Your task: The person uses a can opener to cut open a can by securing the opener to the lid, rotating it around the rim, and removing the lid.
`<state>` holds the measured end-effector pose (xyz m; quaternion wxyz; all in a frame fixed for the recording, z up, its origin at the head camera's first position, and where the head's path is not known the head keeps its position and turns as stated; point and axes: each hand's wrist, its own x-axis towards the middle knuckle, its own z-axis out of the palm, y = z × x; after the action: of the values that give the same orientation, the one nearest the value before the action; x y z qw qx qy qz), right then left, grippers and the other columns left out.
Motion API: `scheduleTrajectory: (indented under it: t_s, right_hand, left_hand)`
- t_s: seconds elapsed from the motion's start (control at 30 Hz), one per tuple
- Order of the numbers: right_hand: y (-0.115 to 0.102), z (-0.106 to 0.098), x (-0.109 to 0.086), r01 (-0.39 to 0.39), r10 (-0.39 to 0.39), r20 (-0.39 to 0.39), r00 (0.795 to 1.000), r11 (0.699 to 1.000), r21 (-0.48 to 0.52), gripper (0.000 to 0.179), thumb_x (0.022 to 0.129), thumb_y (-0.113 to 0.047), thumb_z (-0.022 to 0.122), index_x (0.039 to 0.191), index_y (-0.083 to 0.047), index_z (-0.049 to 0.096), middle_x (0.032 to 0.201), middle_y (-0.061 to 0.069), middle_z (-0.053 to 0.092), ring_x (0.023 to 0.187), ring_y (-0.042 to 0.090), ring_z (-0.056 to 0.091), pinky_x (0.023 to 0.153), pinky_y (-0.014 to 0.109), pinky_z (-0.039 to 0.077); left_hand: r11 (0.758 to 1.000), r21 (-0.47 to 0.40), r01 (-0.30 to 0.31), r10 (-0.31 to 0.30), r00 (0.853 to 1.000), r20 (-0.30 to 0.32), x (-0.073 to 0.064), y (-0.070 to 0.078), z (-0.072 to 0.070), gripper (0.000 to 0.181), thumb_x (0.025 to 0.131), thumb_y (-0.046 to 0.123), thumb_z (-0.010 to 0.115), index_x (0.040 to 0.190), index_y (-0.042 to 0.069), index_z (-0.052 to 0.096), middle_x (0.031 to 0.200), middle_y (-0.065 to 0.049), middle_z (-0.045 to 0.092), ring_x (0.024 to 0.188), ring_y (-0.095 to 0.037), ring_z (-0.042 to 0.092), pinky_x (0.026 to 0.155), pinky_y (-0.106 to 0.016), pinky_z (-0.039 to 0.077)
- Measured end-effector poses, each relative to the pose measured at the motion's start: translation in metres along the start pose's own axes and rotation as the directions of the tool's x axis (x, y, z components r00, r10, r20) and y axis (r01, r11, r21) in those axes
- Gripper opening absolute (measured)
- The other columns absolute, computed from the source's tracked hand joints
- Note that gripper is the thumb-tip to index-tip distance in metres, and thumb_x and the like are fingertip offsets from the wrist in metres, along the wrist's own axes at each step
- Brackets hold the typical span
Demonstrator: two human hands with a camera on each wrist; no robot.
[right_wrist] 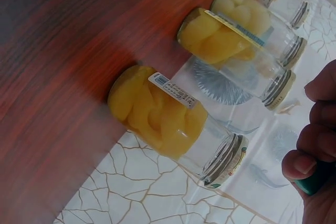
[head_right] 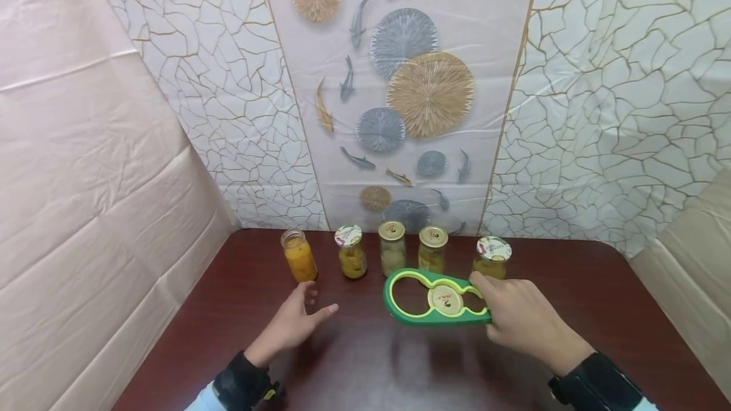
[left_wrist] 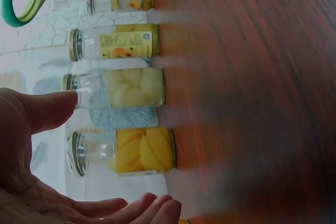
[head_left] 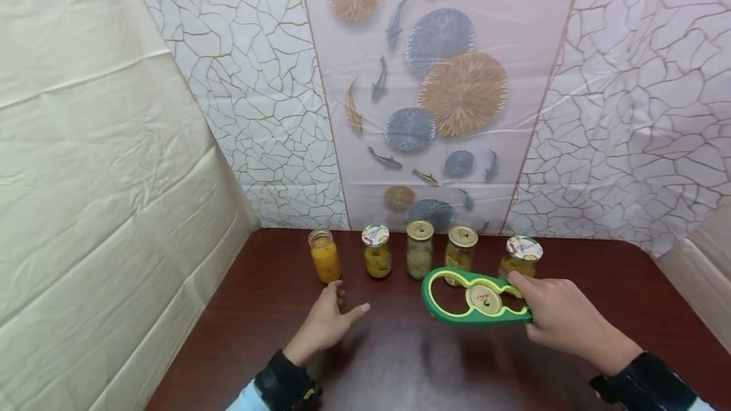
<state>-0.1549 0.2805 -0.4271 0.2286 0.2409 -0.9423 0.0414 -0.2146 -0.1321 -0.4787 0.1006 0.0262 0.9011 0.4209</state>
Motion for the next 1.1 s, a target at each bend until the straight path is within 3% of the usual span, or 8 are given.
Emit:
scheduleTrajectory:
  t_s: [0.17, 0.27, 0.43, 0.6, 0.7, 0.83, 0.97, 1.1]
  right_hand:
    - [0.0, 0.0, -0.001, -0.001, 0.001, 0.002, 1.0, 1.0, -0.007, 0.05, 0.057, -0.005, 0.081, 0.099, -0.02, 0.058, 0.064, -0.018, 0.042, 0.056, -0.001, 0.033, 0.051, 0.025, 0.029]
    - [-0.001, -0.001, -0.001, -0.008, 0.008, 0.016, 1.0, 1.0, 0.0, 0.05, 0.058, -0.005, 0.082, 0.099, -0.02, 0.057, 0.064, -0.018, 0.041, 0.057, -0.001, 0.032, 0.052, 0.024, 0.029]
    - [-0.006, 0.0, 0.001, 0.014, -0.013, -0.022, 1.0, 0.999, 0.033, 0.052, 0.057, -0.003, 0.079, 0.101, -0.02, 0.058, 0.065, -0.019, 0.037, 0.057, -0.003, 0.028, 0.053, 0.021, 0.027]
    - [-0.015, 0.003, 0.006, 0.045, -0.039, -0.074, 0.997, 0.995, 0.089, 0.055, 0.052, 0.0, 0.074, 0.1, -0.021, 0.056, 0.068, -0.021, 0.035, 0.06, -0.004, 0.027, 0.054, 0.019, 0.025]
    - [-0.021, 0.004, 0.01, 0.059, -0.049, -0.088, 0.995, 0.992, 0.115, 0.056, 0.052, 0.0, 0.074, 0.099, -0.022, 0.055, 0.069, -0.022, 0.035, 0.061, -0.005, 0.028, 0.054, 0.018, 0.026]
    - [-0.031, 0.003, 0.014, 0.067, -0.055, -0.085, 0.995, 0.988, 0.141, 0.055, 0.053, 0.001, 0.074, 0.099, -0.024, 0.055, 0.07, -0.022, 0.034, 0.061, -0.005, 0.027, 0.055, 0.018, 0.025]
    - [-0.039, 0.002, 0.016, 0.072, -0.06, -0.075, 0.995, 0.984, 0.166, 0.054, 0.055, 0.003, 0.074, 0.097, -0.024, 0.055, 0.069, -0.022, 0.032, 0.061, -0.006, 0.026, 0.055, 0.017, 0.025]
    - [-0.044, 0.0, 0.015, 0.068, -0.055, -0.072, 0.996, 0.981, 0.184, 0.055, 0.055, 0.005, 0.073, 0.098, -0.025, 0.055, 0.068, -0.022, 0.031, 0.06, -0.007, 0.024, 0.054, 0.017, 0.025]
  left_hand:
    - [0.998, -0.026, -0.057, 0.058, 0.997, 0.048, -0.003, 0.006, 0.004, 0.085, 0.097, 0.054, 0.076, 0.156, 0.0, 0.046, 0.144, -0.02, 0.062, 0.13, -0.036, 0.063, 0.106, -0.059, 0.053]
    - [0.988, -0.089, -0.124, 0.134, 0.985, 0.111, -0.005, 0.009, 0.009, 0.07, 0.101, 0.046, 0.074, 0.151, 0.002, 0.053, 0.143, -0.019, 0.065, 0.128, -0.036, 0.066, 0.105, -0.057, 0.055]
    - [0.948, -0.23, -0.22, 0.268, 0.942, 0.204, -0.009, 0.022, 0.023, 0.044, 0.108, 0.035, 0.065, 0.142, 0.007, 0.065, 0.137, -0.012, 0.071, 0.125, -0.028, 0.071, 0.104, -0.05, 0.059]
    - [0.888, -0.371, -0.273, 0.383, 0.885, 0.266, -0.017, 0.049, 0.039, 0.035, 0.113, 0.034, 0.056, 0.138, 0.015, 0.07, 0.134, -0.009, 0.075, 0.124, -0.021, 0.071, 0.103, -0.037, 0.059]
    - [0.817, -0.541, -0.201, 0.427, 0.84, 0.334, -0.022, 0.066, 0.05, 0.04, 0.114, 0.035, 0.051, 0.141, 0.011, 0.069, 0.14, -0.013, 0.072, 0.123, -0.017, 0.071, 0.103, -0.039, 0.06]
    - [0.712, -0.701, -0.022, 0.438, 0.795, 0.42, -0.028, 0.084, 0.059, 0.053, 0.113, 0.045, 0.049, 0.147, 0.006, 0.062, 0.143, -0.013, 0.071, 0.116, -0.009, 0.073, 0.105, -0.046, 0.06]
    - [0.671, -0.738, 0.07, 0.446, 0.758, 0.477, -0.032, 0.095, 0.06, 0.069, 0.11, 0.057, 0.05, 0.146, -0.001, 0.06, 0.115, 0.005, 0.08, 0.103, -0.002, 0.074, 0.1, -0.034, 0.06]
    - [0.648, -0.756, 0.093, 0.479, 0.722, 0.5, -0.036, 0.102, 0.06, 0.073, 0.111, 0.055, 0.051, 0.145, -0.008, 0.059, 0.099, 0.014, 0.079, 0.1, 0.002, 0.073, 0.098, -0.026, 0.057]
